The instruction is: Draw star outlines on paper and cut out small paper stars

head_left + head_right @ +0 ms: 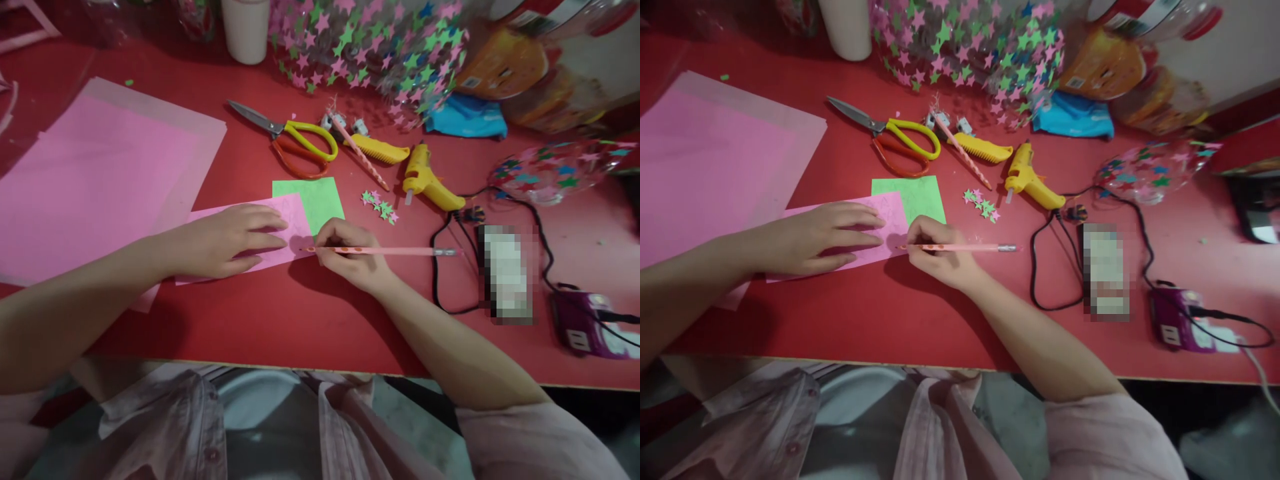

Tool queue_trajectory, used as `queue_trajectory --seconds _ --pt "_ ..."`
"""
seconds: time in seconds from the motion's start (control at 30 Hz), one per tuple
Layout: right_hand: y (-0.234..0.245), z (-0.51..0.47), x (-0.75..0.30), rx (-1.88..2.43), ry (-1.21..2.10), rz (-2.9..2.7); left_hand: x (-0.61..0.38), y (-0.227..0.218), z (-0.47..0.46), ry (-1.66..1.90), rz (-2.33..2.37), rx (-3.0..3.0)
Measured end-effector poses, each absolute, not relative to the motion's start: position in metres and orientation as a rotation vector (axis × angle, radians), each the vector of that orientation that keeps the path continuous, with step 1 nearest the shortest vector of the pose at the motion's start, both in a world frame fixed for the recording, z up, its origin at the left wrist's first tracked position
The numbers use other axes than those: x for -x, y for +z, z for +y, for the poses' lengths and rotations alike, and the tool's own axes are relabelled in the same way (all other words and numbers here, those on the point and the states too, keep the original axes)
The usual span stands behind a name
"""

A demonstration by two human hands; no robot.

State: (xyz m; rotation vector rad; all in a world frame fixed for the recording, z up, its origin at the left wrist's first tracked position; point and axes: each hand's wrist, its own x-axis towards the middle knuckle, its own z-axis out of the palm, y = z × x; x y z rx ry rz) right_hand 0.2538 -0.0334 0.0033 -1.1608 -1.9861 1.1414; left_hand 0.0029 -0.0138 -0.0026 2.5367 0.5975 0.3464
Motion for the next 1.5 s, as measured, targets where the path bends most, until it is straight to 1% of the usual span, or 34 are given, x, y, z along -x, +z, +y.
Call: queue_trajectory --seconds 0.33,0.93,1.3,1.5 --pt "0.0003 -0.0328 -0.2545 1.076 1.149 -2.068 -0.0010 -0.0062 -0.0132 0.330 0.639 -2.491" --pt "-0.0019 -0.0330 -0.2499 1.201 1.066 -1.951 -0.0021 -0.0047 -0.0132 0.338 0.637 -2.496" --pt "0.0005 -0.0310 -0.2497 1.215 0.994 -1.997 -0.0008 -0.0069 -0.0121 0.339 0.608 -2.521" --pt "0.0034 -0.0293 -0.2521 1.178 1.035 -2.030 -0.0013 -0.0062 -0.0122 0.348 0.604 -2.510"
